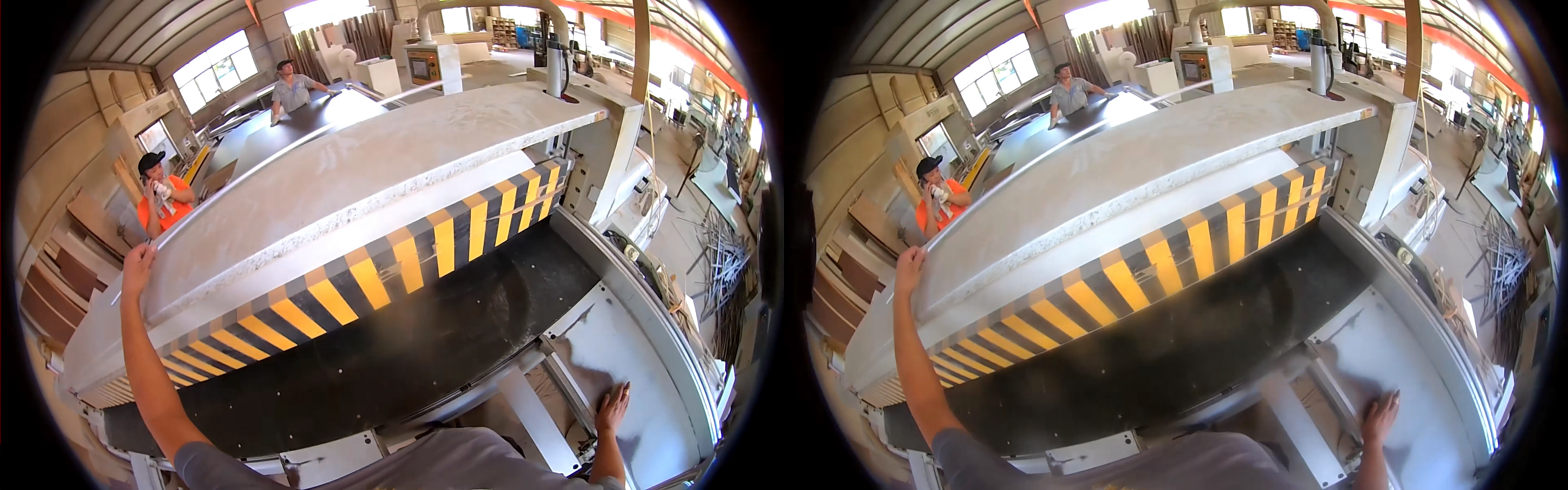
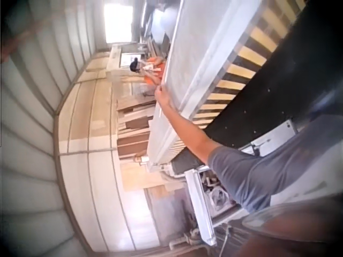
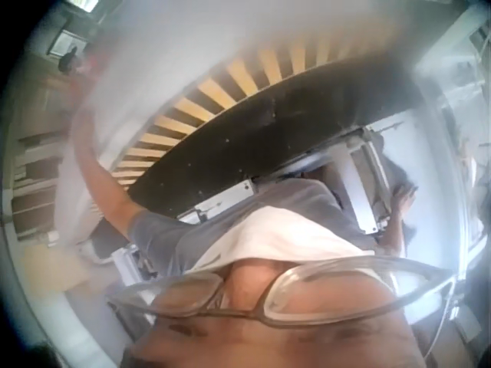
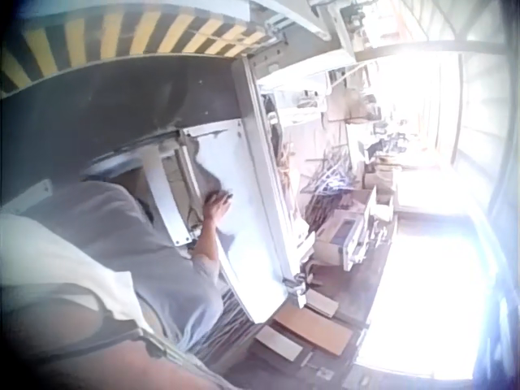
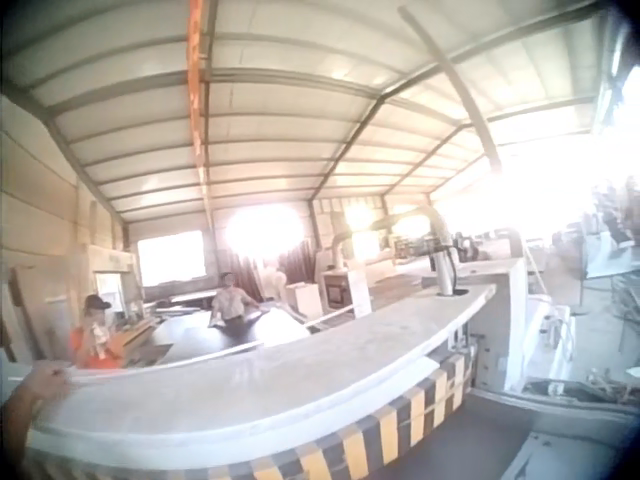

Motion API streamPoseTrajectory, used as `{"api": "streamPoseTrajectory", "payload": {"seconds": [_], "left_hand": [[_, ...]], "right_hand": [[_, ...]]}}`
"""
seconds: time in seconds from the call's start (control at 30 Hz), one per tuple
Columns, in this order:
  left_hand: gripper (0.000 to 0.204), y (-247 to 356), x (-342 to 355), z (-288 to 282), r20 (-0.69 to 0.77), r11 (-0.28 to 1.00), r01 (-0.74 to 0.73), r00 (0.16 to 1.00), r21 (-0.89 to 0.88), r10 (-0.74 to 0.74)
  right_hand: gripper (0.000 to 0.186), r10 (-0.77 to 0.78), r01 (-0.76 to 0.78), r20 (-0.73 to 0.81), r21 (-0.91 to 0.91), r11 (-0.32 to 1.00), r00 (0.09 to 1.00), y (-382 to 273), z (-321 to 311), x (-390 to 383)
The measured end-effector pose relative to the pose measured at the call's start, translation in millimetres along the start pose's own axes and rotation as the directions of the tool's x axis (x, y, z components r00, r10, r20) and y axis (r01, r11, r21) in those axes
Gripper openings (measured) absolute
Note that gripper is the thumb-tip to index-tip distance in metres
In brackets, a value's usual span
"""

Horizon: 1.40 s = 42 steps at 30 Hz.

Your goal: The person operates a large industrial panel saw to cut a plywood sheet, first aligning the sheet against the fence and then sliding the table to feed it through the saw.

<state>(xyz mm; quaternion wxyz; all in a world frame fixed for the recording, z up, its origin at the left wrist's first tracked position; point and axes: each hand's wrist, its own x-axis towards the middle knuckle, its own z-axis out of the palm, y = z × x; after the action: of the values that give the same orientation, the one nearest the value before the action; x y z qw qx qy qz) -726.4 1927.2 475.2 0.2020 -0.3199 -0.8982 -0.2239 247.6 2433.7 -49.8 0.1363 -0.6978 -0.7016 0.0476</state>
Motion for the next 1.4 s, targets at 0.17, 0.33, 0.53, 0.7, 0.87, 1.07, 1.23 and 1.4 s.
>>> {"api": "streamPoseTrajectory", "payload": {"seconds": [0.17,0.33,0.53,0.7,0.87,1.07,1.23,1.4], "left_hand": [[0.035,54,98,24,0.125,0.985,-0.173,0.978,0.016,0.17],[0.029,146,203,97,0.084,0.896,-0.406,0.914,0.181,0.397],[0.033,233,283,164,0.132,0.9,-0.306,0.952,0.311,0.277],[0.031,292,305,195,0.047,0.913,-0.147,0.989,0.38,0.139],[0.028,324,314,220,0.062,0.928,-0.133,0.991,0.349,0.119],[0.027,339,323,245,-0.004,0.929,-0.123,0.991,0.35,0.132],[0.027,332,338,259,-0.049,0.922,-0.166,0.98,0.349,0.195],[0.035,337,344,270,-0.012,0.925,-0.122,0.991,0.359,0.135]], "right_hand": [[0.061,-0.022,0.021,-0.013,-0.035,0.999,1.0,-6,-6,-1],[0.06,-0.006,0.005,-0.019,-0.062,0.998,1.0,-7,-12,-4],[0.063,-0.023,0.022,-0.018,-0.042,0.999,1.0,-10,-9,-1],[0.062,-0.033,0.031,-0.037,-0.042,0.999,0.999,-13,-13,-1],[0.066,0.029,-0.028,0.024,-0.031,0.999,0.999,-18,-20,0],[0.069,-0.009,0.009,0.004,-0.05,0.999,1.0,-18,-21,-1],[0.07,0.007,-0.006,0.033,-0.039,0.999,0.999,-22,-22,1],[0.071,0.027,-0.026,0.046,-0.04,0.999,0.999,-21,-23,0]]}}
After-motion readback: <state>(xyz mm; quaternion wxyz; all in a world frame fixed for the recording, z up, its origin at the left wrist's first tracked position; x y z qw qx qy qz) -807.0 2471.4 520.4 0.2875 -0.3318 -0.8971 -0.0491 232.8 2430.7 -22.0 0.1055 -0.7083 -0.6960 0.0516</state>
